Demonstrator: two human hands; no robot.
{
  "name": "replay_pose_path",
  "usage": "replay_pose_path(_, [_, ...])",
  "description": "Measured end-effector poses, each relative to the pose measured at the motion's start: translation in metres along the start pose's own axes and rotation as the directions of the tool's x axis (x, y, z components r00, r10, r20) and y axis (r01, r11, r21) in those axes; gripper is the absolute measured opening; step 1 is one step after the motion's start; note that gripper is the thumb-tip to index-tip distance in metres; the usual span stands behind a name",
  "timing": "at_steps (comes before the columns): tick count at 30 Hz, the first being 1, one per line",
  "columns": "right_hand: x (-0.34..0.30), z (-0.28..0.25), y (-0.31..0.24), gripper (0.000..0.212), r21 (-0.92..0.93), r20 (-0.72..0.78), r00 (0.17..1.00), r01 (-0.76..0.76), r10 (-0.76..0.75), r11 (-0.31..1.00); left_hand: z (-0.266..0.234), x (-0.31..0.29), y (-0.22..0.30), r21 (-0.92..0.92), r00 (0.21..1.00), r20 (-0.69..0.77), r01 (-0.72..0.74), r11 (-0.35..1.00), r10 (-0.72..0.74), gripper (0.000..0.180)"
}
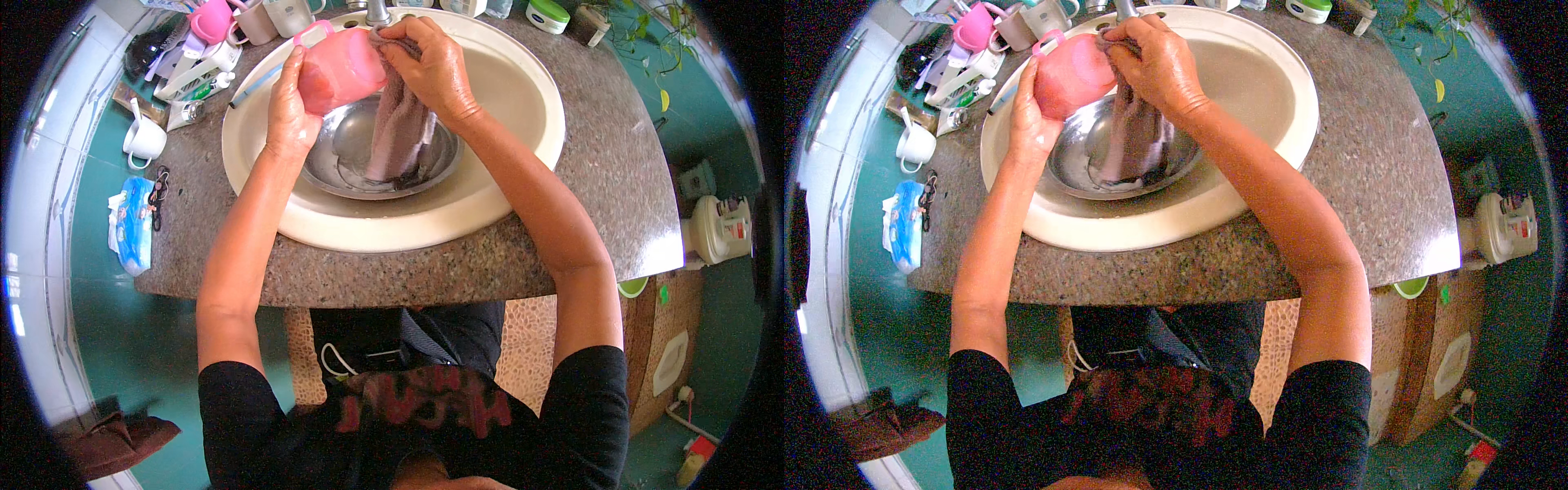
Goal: The person washes a pink cup in a sink with a cloth. They then use the cloth to wipe a green-lidded container, the mirror, and the bathroom countertop.
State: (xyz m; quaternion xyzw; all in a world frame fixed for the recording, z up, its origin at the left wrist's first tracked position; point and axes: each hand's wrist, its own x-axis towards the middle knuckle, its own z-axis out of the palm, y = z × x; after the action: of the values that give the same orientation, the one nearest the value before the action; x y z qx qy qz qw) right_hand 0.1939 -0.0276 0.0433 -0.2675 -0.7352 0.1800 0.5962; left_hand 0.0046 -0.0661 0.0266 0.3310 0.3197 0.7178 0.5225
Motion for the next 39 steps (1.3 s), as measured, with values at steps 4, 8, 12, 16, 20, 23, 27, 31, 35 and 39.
replay_pose_path(4, [-0.007, 0.008, -0.014, 0.014, 0.095, 0.138, 0.982, 0.116, -0.128, 0.989, -0.007, 0.003, 0.008, -0.042, 0.997, -0.054, 0.050, 0.998, -0.052, 0.049])
replay_pose_path(8, [-0.003, 0.008, -0.020, 0.015, 0.135, 0.048, 0.990, 0.122, -0.129, 0.983, -0.015, 0.005, -0.002, 0.008, 0.989, 0.030, 0.146, 0.989, -0.146, 0.040])
replay_pose_path(12, [0.002, 0.002, -0.005, 0.014, -0.035, -0.037, 0.994, 0.099, -0.100, 0.995, -0.007, 0.004, -0.005, 0.017, 0.987, -0.025, 0.158, 0.987, -0.157, 0.037])
replay_pose_path(16, [-0.001, 0.001, -0.001, 0.016, -0.094, 0.036, 0.996, -0.082, 0.085, 0.992, -0.001, 0.001, 0.000, -0.041, 0.998, -0.013, 0.060, 0.997, -0.060, 0.042])
replay_pose_path(20, [-0.008, 0.012, -0.012, 0.017, 0.176, 0.176, 0.983, -0.076, 0.045, 0.981, -0.013, 0.007, 0.002, -0.037, 0.997, -0.031, 0.067, 0.997, -0.069, 0.049])
replay_pose_path(23, [-0.004, 0.011, -0.015, 0.018, 0.137, 0.139, 0.987, 0.061, -0.080, 0.989, -0.010, 0.003, -0.002, -0.006, 0.997, -0.003, 0.074, 0.997, -0.074, 0.044])
replay_pose_path(27, [-0.001, 0.006, -0.007, 0.015, 0.121, -0.003, 0.999, -0.041, 0.042, 0.992, -0.002, -0.001, -0.006, 0.146, 0.991, -0.069, 0.125, 0.981, -0.116, 0.031])
replay_pose_path(31, [-0.003, 0.001, -0.008, 0.014, 0.054, 0.052, 0.985, -0.166, 0.163, 0.985, -0.003, 0.004, -0.003, 0.015, 0.993, -0.087, 0.083, 0.996, -0.082, 0.047])
replay_pose_path(35, [-0.007, 0.011, -0.013, 0.017, 0.094, 0.148, 0.982, -0.132, 0.117, 0.987, -0.003, 0.001, 0.004, -0.027, 0.994, -0.087, 0.056, 0.998, -0.058, 0.047])
replay_pose_path(39, [-0.006, 0.013, -0.014, 0.016, 0.182, 0.053, 0.996, -0.082, 0.074, 0.980, -0.002, -0.002, 0.002, 0.019, 0.997, 0.010, 0.077, 0.997, -0.077, 0.048])
